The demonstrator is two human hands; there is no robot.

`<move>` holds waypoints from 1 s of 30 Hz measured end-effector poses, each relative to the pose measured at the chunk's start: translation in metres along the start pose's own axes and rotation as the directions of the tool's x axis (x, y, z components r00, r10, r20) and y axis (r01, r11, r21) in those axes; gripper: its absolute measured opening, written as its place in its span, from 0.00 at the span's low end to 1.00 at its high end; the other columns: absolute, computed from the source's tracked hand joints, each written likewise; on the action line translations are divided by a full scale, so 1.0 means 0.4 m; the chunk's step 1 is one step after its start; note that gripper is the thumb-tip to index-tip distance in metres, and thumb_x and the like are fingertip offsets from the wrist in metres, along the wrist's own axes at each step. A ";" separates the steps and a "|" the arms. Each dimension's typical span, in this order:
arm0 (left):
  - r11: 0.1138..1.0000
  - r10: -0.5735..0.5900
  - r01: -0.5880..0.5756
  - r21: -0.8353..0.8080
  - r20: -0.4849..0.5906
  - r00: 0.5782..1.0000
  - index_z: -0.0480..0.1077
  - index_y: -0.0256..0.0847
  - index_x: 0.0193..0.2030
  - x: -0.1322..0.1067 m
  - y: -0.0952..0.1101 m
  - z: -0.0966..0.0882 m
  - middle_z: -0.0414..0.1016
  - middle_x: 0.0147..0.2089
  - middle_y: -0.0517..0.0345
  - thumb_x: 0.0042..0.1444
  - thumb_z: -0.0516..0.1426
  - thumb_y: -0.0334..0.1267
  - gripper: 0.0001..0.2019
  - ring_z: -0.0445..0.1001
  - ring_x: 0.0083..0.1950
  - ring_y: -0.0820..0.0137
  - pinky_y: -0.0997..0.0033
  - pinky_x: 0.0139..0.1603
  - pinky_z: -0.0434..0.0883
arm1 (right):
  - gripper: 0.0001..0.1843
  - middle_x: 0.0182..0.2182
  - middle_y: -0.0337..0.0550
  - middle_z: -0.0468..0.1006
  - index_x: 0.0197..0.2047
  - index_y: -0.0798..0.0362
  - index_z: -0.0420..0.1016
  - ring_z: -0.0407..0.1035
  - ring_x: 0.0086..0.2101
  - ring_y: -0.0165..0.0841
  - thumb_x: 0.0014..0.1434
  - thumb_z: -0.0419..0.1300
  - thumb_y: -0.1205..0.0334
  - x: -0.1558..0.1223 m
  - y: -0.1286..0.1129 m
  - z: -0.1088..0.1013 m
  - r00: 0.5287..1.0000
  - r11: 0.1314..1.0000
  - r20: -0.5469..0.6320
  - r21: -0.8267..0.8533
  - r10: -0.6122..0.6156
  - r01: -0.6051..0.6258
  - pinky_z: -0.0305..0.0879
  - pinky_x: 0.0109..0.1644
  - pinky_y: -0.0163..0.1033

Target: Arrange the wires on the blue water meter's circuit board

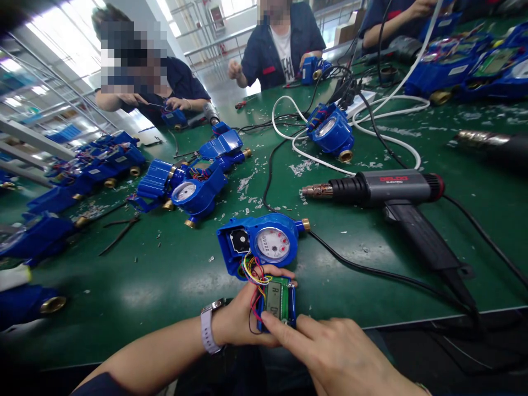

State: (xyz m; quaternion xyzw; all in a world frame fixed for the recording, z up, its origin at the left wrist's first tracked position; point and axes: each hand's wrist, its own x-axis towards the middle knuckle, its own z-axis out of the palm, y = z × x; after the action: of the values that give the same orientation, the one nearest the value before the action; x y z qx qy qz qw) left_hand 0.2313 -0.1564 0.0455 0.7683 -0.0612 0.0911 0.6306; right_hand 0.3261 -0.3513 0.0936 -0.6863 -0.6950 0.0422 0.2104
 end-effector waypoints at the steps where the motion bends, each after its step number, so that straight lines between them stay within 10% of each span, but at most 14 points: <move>1: 1.000 -0.001 0.001 -0.019 -0.011 1.000 0.57 0.41 0.59 0.001 0.000 0.001 0.66 0.58 0.43 0.43 0.69 0.45 0.39 0.70 0.58 0.56 0.53 0.61 0.68 | 0.45 0.30 0.36 0.71 0.68 0.50 0.54 0.68 0.22 0.33 0.46 0.43 0.82 -0.005 -0.002 0.008 1.000 0.999 -0.009 0.028 0.021 -0.020 0.60 0.22 0.36; 12: 0.996 -0.044 0.043 -0.083 -0.012 0.999 0.58 0.41 0.59 0.006 0.010 0.007 0.65 0.57 0.44 0.39 0.72 0.51 0.43 0.70 0.58 0.55 0.52 0.62 0.67 | 0.25 0.46 0.40 0.77 0.62 0.43 0.72 0.74 0.43 0.35 0.67 0.48 0.71 -0.020 -0.013 0.015 0.919 0.806 -0.139 0.540 0.370 -0.243 0.73 0.42 0.31; 16: 0.996 -0.011 0.012 -0.086 0.012 1.000 0.57 0.40 0.58 0.006 0.008 0.004 0.65 0.56 0.45 0.38 0.73 0.50 0.44 0.69 0.58 0.55 0.52 0.62 0.67 | 0.21 0.29 0.32 0.74 0.62 0.34 0.70 0.71 0.27 0.27 0.71 0.52 0.64 -0.016 0.029 -0.025 0.827 0.699 -0.185 0.648 0.530 -0.303 0.68 0.32 0.24; 23: 0.992 -0.084 0.082 0.100 0.020 0.996 0.58 0.40 0.61 0.013 0.016 -0.004 0.67 0.58 0.43 0.41 0.72 0.48 0.43 0.70 0.59 0.54 0.53 0.62 0.69 | 0.21 0.33 0.45 0.77 0.56 0.60 0.75 0.73 0.30 0.35 0.68 0.46 0.66 -0.016 0.175 -0.009 0.848 0.894 -0.286 0.192 0.446 -0.405 0.70 0.35 0.38; 30: 0.928 -0.208 0.215 0.305 -0.055 0.977 0.49 0.43 0.71 0.033 0.004 -0.027 0.59 0.70 0.39 0.47 0.68 0.49 0.49 0.59 0.71 0.50 0.45 0.71 0.57 | 0.24 0.52 0.51 0.71 0.55 0.58 0.73 0.64 0.53 0.43 0.67 0.47 0.53 -0.018 0.251 -0.061 0.802 0.869 -0.341 0.126 0.491 -0.478 0.62 0.59 0.52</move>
State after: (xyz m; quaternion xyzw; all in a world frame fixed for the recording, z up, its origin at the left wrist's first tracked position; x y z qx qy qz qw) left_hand 0.2431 -0.1459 0.0521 0.8585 0.0437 0.0394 0.5095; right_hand 0.4284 -0.3584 0.0792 -0.8329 -0.4449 -0.0209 0.3285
